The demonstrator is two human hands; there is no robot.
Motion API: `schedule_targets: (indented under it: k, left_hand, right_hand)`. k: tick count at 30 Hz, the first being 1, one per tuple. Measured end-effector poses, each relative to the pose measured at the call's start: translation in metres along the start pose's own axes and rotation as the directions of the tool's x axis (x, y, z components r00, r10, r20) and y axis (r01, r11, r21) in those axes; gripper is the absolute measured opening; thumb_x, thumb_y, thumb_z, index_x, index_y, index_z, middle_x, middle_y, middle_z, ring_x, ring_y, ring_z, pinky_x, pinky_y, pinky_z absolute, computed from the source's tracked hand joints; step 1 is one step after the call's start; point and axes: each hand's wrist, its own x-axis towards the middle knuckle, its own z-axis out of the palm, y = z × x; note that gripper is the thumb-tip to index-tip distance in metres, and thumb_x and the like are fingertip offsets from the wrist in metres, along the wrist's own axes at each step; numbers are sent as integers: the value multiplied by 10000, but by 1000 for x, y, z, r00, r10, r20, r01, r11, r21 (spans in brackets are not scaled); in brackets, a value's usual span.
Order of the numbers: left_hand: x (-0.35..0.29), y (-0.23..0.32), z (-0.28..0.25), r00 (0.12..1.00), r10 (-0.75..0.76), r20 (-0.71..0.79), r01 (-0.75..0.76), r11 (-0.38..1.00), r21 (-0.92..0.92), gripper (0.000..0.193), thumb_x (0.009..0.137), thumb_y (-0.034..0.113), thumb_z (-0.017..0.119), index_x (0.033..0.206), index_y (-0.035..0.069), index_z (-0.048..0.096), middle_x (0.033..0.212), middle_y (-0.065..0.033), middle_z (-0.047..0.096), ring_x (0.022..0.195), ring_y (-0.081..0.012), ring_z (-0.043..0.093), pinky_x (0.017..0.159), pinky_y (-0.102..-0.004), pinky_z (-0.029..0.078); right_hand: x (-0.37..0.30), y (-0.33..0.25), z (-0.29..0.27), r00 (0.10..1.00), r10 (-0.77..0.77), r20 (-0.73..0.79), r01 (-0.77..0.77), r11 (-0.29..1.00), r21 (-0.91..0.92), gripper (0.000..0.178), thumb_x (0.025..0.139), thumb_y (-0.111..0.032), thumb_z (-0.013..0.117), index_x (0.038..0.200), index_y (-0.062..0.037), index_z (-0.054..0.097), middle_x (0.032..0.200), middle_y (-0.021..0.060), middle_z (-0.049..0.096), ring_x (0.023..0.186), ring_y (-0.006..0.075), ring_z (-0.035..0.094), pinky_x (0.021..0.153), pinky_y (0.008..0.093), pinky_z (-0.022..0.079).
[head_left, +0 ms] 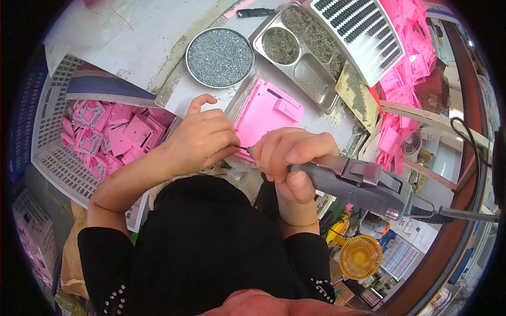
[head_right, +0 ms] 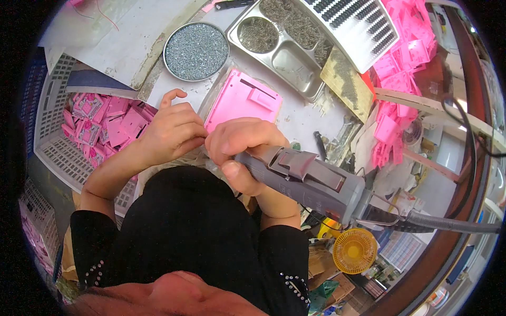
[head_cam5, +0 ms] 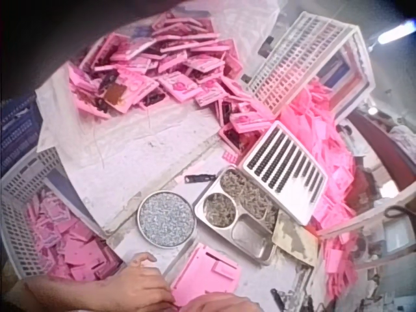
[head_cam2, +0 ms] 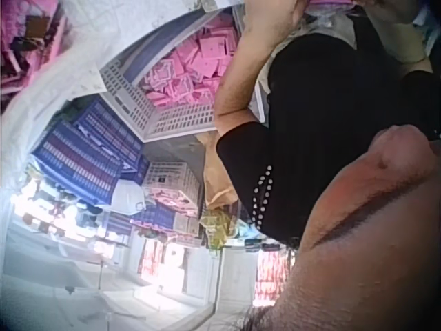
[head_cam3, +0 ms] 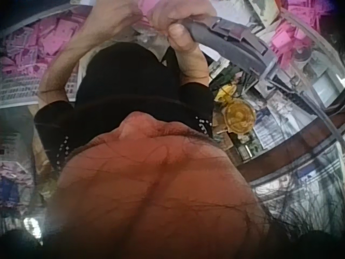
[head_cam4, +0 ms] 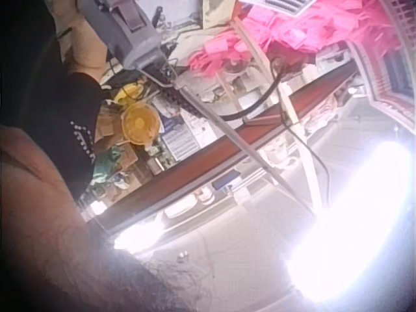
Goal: Assembling a pink plastic toy component by installing a motor, soldering wires, and securing the casing with an electric screwdriver.
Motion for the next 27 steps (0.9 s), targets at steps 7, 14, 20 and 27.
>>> schedule_targets:
  k: [7,14,20,27]
  left_hand:
    - [16,-4,-12,980,28,197,-37,998,44,374,700,138,822,1056,115,708,1166,4,687,1119,-235,599,1087,-560,343]
    - [21,-21,4,943,75,324,-159,958,240,310,753,210,763,1062,197,788,1313,92,679,1277,-199,539,1177,-555,289]
    - [14,-24,13,965,59,256,-115,971,210,373,748,189,762,1121,192,761,1310,78,690,1208,-196,571,1163,-552,289]
    - [26,-15,10,957,48,286,-111,972,209,348,724,65,710,1061,144,743,1272,36,694,1126,-235,576,1138,-553,312]
  right_hand:
    - [-17,20,2,998,8,-65,-18,988,-155,236,971,-199,698,1064,-68,524,640,34,525,530,160,505,555,342,453]
    - [-28,46,-4,1000,16,-23,-22,963,-270,166,922,-46,689,980,-56,534,653,63,565,541,191,538,590,368,497]
    - [-23,60,-4,974,-132,184,200,882,-427,156,888,-31,696,917,-38,543,636,76,591,543,224,593,597,372,537]
    - [-25,-3,-45,989,-147,14,147,977,-154,332,964,-212,682,1200,-38,525,622,12,521,526,165,502,496,350,422]
